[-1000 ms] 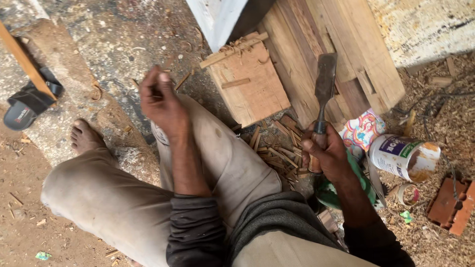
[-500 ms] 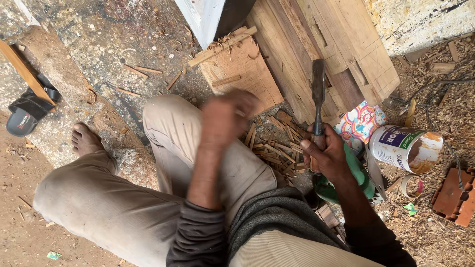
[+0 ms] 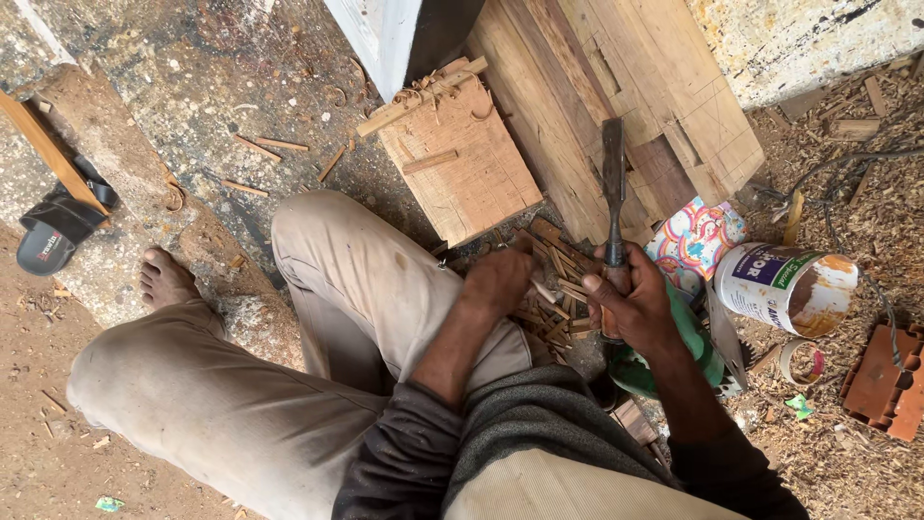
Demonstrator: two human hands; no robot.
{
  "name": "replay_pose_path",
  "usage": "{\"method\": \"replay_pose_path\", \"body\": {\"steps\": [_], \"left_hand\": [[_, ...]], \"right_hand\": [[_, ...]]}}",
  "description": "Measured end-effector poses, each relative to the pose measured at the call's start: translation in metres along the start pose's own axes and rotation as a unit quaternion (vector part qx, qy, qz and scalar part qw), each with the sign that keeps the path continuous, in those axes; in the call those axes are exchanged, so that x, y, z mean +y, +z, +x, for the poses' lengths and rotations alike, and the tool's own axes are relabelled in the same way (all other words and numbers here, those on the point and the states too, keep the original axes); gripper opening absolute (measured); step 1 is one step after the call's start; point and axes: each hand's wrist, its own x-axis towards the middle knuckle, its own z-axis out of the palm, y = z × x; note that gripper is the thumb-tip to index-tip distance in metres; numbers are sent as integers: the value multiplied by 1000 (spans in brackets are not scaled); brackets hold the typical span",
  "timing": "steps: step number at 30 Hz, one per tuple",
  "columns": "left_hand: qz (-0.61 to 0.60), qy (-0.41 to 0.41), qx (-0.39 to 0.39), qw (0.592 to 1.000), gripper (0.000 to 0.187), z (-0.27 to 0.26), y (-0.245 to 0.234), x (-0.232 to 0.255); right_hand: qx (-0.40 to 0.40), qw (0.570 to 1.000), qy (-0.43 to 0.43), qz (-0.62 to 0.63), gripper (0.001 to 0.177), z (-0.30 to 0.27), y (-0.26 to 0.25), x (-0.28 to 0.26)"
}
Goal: The person sits on the ground and uses a chisel to carve a small wooden block, removing shavings and shaping the surface. The person holds the wood steady with one hand and strikes or pushes the chisel with the other.
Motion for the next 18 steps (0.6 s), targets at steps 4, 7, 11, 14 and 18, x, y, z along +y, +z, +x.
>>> {"method": "replay_pose_path", "body": {"steps": [4, 7, 11, 14, 18], "left_hand": [[-208, 8, 3, 978, 30, -21, -50, -4], [-293, 91, 155, 939, 28, -37, -81, -13], [-300, 14, 279, 912, 23, -51, -105, -27], [-329, -41, 357, 873, 29, -54, -113, -37], [-235, -97, 487, 835, 23, -53, -109, -49]], "right_hand": [[3, 1000, 20, 14, 38, 2, 1, -3], [-4, 1000, 6, -1, 37, 6, 4, -6], [-9, 1000, 8, -1, 37, 9, 8, -5], [-19, 1000, 13, -8, 37, 10, 10, -3], [-26, 999, 19, -4, 38, 11, 11, 3]]}}
